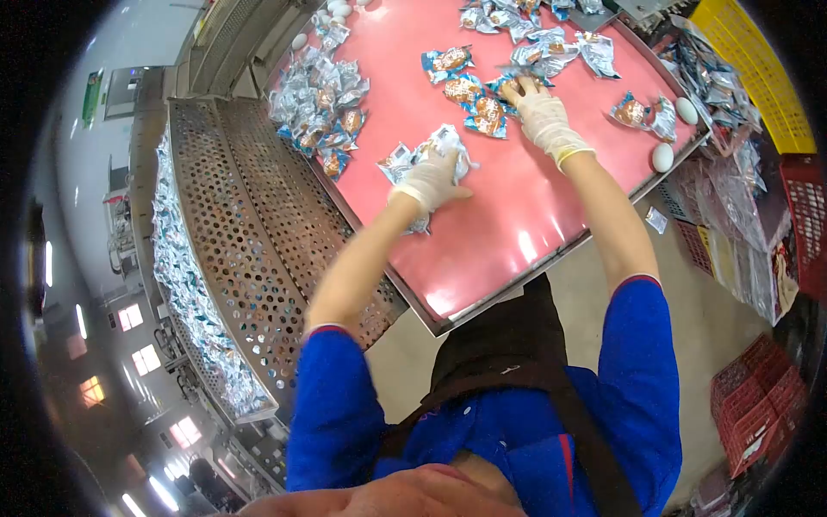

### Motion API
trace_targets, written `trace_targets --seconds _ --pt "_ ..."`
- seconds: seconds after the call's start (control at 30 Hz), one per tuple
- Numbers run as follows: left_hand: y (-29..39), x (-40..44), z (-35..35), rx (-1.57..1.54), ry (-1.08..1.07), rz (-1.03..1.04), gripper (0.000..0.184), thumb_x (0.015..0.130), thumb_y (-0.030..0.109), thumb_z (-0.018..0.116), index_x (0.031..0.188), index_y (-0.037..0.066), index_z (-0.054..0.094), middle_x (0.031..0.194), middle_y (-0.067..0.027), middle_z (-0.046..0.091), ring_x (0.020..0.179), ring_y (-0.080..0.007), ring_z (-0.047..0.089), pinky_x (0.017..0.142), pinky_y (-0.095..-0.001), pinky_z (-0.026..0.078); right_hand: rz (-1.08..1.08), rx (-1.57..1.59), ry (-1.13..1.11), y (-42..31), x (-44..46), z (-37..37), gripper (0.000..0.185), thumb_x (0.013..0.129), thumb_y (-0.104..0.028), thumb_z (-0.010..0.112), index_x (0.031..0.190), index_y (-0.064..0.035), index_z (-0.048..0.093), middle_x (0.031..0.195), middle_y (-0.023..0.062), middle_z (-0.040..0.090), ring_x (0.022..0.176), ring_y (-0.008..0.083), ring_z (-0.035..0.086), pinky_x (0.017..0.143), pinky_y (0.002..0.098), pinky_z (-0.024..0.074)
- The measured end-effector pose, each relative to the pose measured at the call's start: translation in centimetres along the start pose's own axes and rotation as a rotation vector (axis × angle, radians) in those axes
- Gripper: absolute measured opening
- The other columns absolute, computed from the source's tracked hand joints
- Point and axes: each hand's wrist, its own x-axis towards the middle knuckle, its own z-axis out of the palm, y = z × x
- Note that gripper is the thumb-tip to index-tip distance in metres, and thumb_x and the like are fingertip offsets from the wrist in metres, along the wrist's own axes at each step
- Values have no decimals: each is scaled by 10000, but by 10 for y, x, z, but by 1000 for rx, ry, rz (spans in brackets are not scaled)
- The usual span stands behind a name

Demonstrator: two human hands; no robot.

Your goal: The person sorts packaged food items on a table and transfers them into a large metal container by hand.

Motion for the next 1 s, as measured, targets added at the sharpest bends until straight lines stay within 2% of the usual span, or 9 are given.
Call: trace_targets --seconds 0.1,0.37,0.43,0.5,0.6,0.67,0.8,0.9,1.0 --pt "22 20 31 32 133 -358 615 760 359 805 1278 126 566 1213 -233 588 1024 -457 623 869 -518 536 -14 138 0 7 5 7 521 819 -122 722 1322 -154 590 1348 151 554 1135 333 604 946 447 520" --pt "83 -74 89 -578 320 -422 479 764 171 767 1221 128 628 1176 -175 557 1002 -372 625 844 -446 541 929 1764 -15 -26 -135 5 200 953 -167 685 1107 -71 601 1015 10 611 887 141 608 772 288 510" --pt "99 -77 94 -645 319 -472 530 758 182 785 1256 114 617 1210 -166 539 1009 -356 624 855 -429 540 629 1206 -29 -48 -159 31 215 904 -181 760 972 -52 602 894 20 583 822 125 550 731 276 487" --pt "109 -73 86 -666 324 -486 586 749 188 796 1292 103 595 1220 -156 530 1011 -354 616 856 -428 536 571 914 -233 -60 -151 4 247 884 -215 765 978 -39 620 884 79 619 838 187 600 757 324 501" --pt "77 -76 66 -615 426 -385 604 780 134 753 1344 107 541 1289 -155 523 1105 -361 581 916 -441 506 100 466 -427 -26 -119 -9 244 892 -241 733 1008 -46 643 958 144 653 886 301 635 796 407 521" --pt "51 -61 48 -359 511 -345 562 793 94 719 1329 117 551 1315 -172 528 1138 -372 564 946 -468 484 -193 423 -29 -17 -82 -4 217 895 -205 679 1067 -75 654 1012 158 658 920 374 631 827 470 522" --pt "-8 0 43 158 447 -442 518 785 102 720 1286 166 602 1255 -195 586 1146 -392 555 935 -508 473 -610 12 61 -30 19 -6 347 815 -89 643 1161 -80 621 1049 125 665 949 325 644 872 444 522" --pt "-35 9 51 -17 336 -497 496 766 171 772 1246 180 645 1168 -184 607 1107 -372 566 912 -490 482 -480 -78 -157 -20 57 24 367 840 -117 670 1198 -64 611 1096 132 664 970 302 641 869 411 522" --pt "1 -14 6 -190 435 -481 487 715 306 856 1151 157 698 1048 -149 574 974 -322 588 853 -446 506 33 713 -138 -29 23 -39 395 880 -201 700 1244 -82 605 1100 115 662 1005 228 643 866 360 513"
